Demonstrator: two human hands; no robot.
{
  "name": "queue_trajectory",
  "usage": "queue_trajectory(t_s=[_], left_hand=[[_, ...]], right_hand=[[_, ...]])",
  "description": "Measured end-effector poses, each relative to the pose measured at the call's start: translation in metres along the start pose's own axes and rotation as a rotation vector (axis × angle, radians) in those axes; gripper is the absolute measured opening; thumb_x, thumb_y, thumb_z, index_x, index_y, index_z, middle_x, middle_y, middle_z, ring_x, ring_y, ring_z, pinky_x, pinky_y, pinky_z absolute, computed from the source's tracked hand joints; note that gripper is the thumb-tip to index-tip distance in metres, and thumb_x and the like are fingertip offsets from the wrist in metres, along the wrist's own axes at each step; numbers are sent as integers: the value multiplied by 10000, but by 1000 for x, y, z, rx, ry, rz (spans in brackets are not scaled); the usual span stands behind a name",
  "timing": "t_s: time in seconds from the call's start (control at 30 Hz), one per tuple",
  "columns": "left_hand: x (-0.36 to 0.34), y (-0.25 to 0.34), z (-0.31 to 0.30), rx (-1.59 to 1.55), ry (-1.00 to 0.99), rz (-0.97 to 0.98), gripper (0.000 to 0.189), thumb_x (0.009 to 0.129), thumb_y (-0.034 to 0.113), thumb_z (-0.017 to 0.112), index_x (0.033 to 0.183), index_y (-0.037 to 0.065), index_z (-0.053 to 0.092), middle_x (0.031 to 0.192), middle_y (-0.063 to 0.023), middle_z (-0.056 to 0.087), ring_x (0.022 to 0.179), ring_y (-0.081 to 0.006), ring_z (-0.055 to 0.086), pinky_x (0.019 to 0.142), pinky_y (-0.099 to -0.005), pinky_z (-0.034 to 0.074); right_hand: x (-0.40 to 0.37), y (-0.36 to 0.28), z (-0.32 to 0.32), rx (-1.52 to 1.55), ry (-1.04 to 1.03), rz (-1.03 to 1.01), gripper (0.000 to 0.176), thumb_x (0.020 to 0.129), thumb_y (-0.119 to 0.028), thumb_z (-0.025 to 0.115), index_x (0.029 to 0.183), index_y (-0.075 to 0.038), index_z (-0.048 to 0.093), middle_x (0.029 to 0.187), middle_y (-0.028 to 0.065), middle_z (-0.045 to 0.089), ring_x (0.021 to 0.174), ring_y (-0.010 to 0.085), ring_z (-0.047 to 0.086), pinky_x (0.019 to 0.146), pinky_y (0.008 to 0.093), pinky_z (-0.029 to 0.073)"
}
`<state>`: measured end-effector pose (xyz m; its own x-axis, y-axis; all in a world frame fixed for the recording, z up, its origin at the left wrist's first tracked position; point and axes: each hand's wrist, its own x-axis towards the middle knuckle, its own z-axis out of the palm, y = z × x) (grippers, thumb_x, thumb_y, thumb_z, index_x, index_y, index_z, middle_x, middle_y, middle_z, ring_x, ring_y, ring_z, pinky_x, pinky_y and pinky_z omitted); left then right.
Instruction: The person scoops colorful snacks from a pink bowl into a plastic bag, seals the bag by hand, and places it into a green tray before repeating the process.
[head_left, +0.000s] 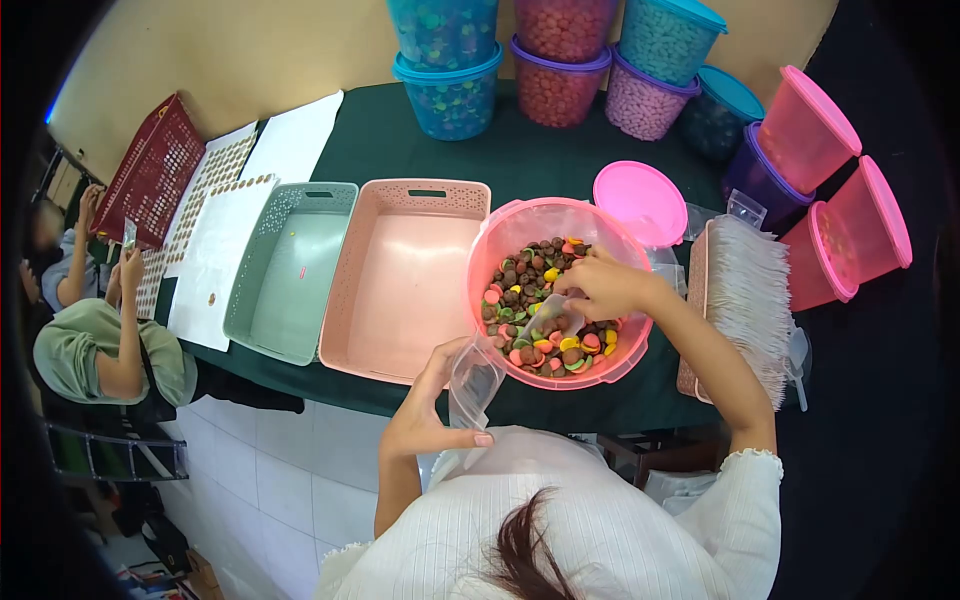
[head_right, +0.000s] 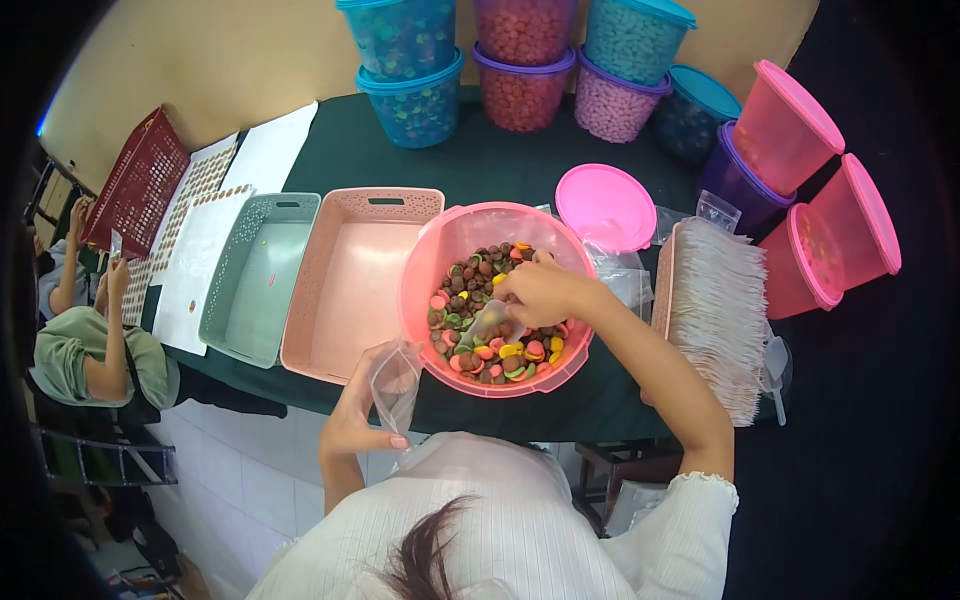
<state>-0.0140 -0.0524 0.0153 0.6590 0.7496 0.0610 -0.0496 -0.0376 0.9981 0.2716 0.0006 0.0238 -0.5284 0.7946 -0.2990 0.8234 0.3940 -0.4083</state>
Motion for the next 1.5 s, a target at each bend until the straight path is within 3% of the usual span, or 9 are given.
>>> queue_trajectory(t_s=[0.1,0.17,0.47,0.87,1.0,1.2,1.27,1.4,1.5], left_hand=[[1,6,0,31,20,-16,981,442,263,814,1246,21,306,1197,-127,409,1134,-255,384,944,-378,272],[2,12,-2,51,30,-23,973,438,272,814,1238,18,323,1185,-130,414,1129,-254,388,944,-373,273],[16,26,-16,82,282,274,891,406,211,798,1178,4,404,1157,-149,409,1093,-277,415,929,-368,309],[37,15,-9,522,287,196,789,418,210,824,1085,-13,469,1018,-146,508,957,-250,504,830,-354,401],[43,18,-3,584,277,207,777,428,218,824,1079,-15,470,1021,-149,506,952,-251,507,815,-355,413],[55,31,10,552,230,232,749,446,201,816,1073,-20,471,1019,-149,507,948,-253,506,814,-343,411],[58,35,16,516,217,179,739,451,181,809,1075,-22,469,1017,-146,505,944,-251,510,814,-339,412],[56,31,13,462,199,185,728,460,157,797,1084,-21,467,1018,-146,500,942,-243,514,821,-341,410],[52,22,3,462,226,242,723,466,144,791,1090,-22,465,1024,-148,492,942,-232,516,829,-344,408]], right_hand=[[3,10,1,46,-113,41,109,705,-148,506,729,-66,573,676,72,596,692,240,561,795,399,289],[2,15,6,396,-236,133,129,713,-163,497,730,-46,548,646,86,575,675,268,556,804,419,290],[3,2,2,303,-86,12,181,776,-184,457,832,-32,536,748,132,573,750,289,542,771,399,345],[-7,8,-21,632,-2,70,203,830,-180,418,864,-13,528,808,105,532,773,197,505,711,325,390],[-19,-17,-62,513,202,128,225,820,-191,419,819,3,533,763,132,548,749,214,523,684,351,389],[-20,-94,-73,-375,344,56,154,681,-173,530,746,-41,575,677,86,555,713,237,503,770,389,329],[-16,-115,-57,-705,552,-42,169,639,-179,555,744,-49,582,704,76,558,768,218,503,818,365,321],[-32,-133,-79,-798,587,-111,139,639,-143,556,741,-51,581,721,68,558,791,203,502,854,357,310],[-46,-109,-103,-718,642,15,139,631,-129,564,743,-46,578,720,66,556,794,194,507,854,365,308]])
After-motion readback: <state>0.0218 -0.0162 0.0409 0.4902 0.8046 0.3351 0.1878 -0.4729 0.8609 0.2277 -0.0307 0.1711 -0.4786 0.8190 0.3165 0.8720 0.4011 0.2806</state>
